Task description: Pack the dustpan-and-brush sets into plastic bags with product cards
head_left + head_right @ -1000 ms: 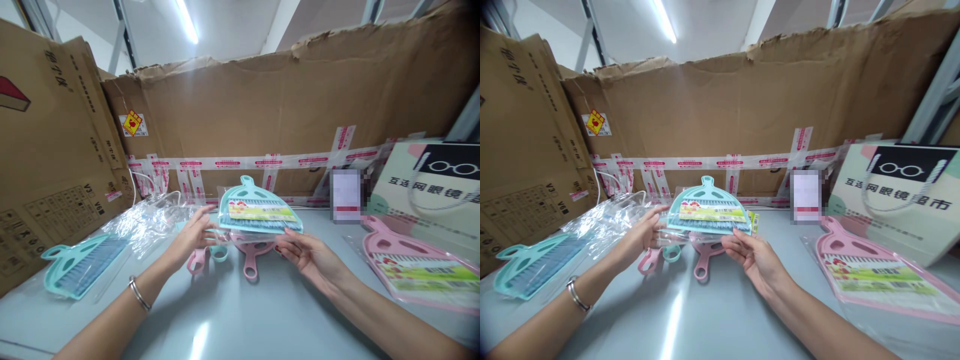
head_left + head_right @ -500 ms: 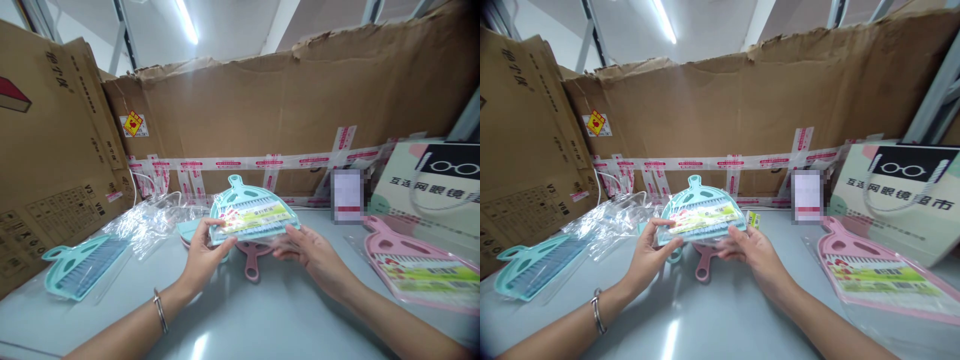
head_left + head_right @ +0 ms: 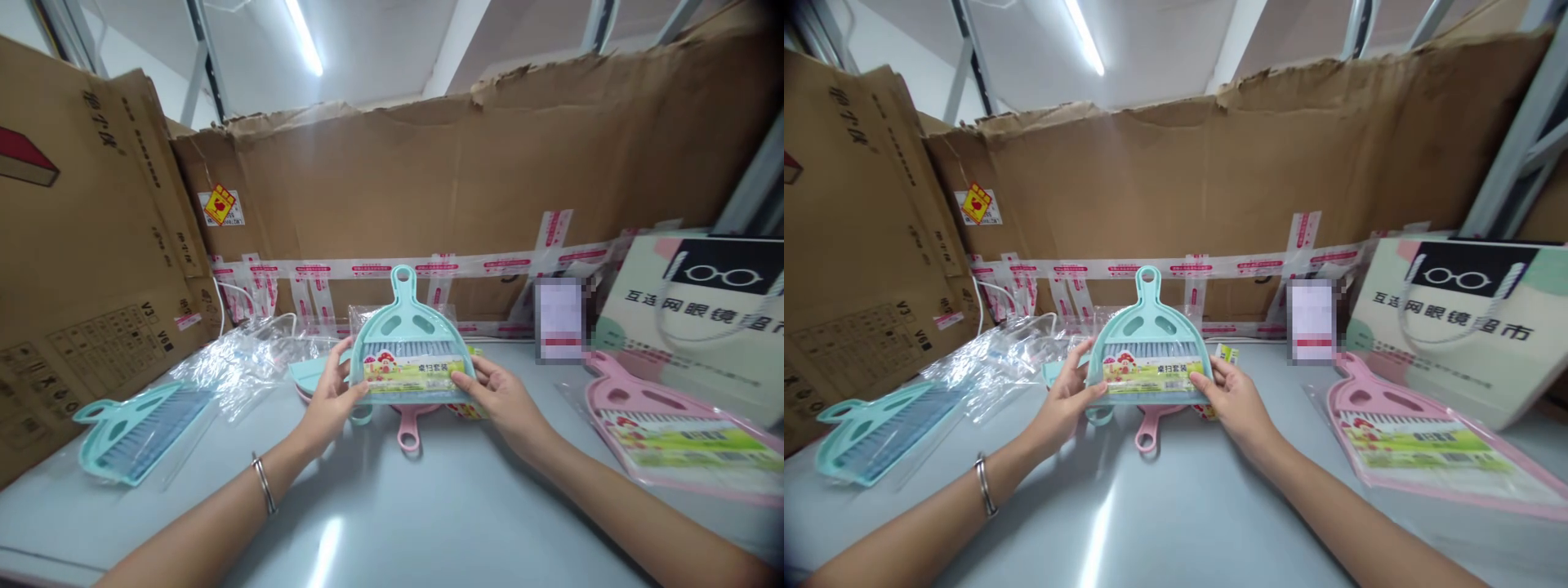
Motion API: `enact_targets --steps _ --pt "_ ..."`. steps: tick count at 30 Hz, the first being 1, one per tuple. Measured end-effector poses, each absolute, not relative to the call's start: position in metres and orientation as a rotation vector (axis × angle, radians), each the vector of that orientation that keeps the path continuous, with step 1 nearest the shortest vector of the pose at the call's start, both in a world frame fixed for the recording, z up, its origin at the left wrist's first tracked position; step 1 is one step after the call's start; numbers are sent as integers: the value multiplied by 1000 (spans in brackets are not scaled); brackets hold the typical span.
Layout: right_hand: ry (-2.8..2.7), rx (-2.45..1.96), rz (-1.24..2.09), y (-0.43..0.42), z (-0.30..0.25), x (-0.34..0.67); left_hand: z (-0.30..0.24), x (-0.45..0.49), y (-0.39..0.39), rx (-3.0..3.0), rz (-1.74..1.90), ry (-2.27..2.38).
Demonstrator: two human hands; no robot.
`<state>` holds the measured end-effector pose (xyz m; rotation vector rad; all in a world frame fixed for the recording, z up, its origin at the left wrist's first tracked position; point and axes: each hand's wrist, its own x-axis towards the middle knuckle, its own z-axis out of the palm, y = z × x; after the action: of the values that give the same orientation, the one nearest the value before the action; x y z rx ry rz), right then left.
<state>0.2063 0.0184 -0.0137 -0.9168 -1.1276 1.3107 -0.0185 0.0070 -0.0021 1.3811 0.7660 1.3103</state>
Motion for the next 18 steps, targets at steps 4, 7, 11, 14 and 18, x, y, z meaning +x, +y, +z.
enact_targets --steps 4,7,11,14,18 --pt "-1121 -879 1280 18 -14 205 -4 -21 9 1331 1256 793" --pt "-1142 -871 1263 16 -13 204 -3 -22 8 1325 1248 802" --pt "-1146 -912 1233 16 -16 203 -3 -21 7 1345 1227 813" --pt "-1103 -916 1234 17 -16 202 0 -19 6 1393 1199 799" --pt "-946 -980 1227 24 -4 219 9 -20 1 1560 1177 809"
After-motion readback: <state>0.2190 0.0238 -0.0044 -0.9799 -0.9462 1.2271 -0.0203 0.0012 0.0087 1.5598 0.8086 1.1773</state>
